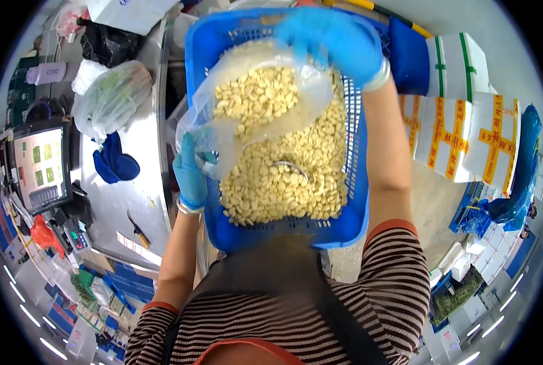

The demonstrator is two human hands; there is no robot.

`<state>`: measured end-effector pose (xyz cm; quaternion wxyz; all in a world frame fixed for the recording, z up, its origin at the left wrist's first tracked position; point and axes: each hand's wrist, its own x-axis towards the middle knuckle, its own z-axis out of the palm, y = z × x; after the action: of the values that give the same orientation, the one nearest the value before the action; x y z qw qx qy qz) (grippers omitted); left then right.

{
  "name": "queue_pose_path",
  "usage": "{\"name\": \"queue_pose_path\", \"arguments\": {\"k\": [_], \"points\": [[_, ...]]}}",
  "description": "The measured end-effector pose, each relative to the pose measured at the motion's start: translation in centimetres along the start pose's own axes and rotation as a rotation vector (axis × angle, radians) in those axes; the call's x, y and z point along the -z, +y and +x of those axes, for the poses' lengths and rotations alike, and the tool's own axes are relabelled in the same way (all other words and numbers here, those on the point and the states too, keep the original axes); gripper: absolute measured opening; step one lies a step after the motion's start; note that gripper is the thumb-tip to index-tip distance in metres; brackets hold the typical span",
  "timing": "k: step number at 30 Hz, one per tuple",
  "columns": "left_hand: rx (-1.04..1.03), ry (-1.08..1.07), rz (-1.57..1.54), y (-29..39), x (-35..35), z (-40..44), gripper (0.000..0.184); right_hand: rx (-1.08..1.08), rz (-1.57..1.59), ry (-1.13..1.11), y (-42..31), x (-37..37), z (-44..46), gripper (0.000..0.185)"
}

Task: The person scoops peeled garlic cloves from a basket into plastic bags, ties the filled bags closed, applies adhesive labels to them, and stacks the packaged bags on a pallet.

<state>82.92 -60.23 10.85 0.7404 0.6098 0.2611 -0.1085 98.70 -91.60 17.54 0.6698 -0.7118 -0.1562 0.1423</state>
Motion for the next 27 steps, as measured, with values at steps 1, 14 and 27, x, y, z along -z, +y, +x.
{"name": "queue_pose_path", "arguments": {"k": [1,14,27], "points": [[-0.018,0.001,-0.001,0.0,-0.1,0.1,0.037,-0.079,-0.113,0.113,-1.7,2.3,3.3,0.030],[0.008,0.000,-0.001,0.6,-0.6,0.4,0.043,-0.276,-1.414,-0.159,19.1,14.2,20.1,0.039],[-0.009,-0.006,-0.028,-0.1,-0.3,0.2,0.040,-0.436,0.101,-0.056,1.3,-6.5,-7.1,0.019]]}}
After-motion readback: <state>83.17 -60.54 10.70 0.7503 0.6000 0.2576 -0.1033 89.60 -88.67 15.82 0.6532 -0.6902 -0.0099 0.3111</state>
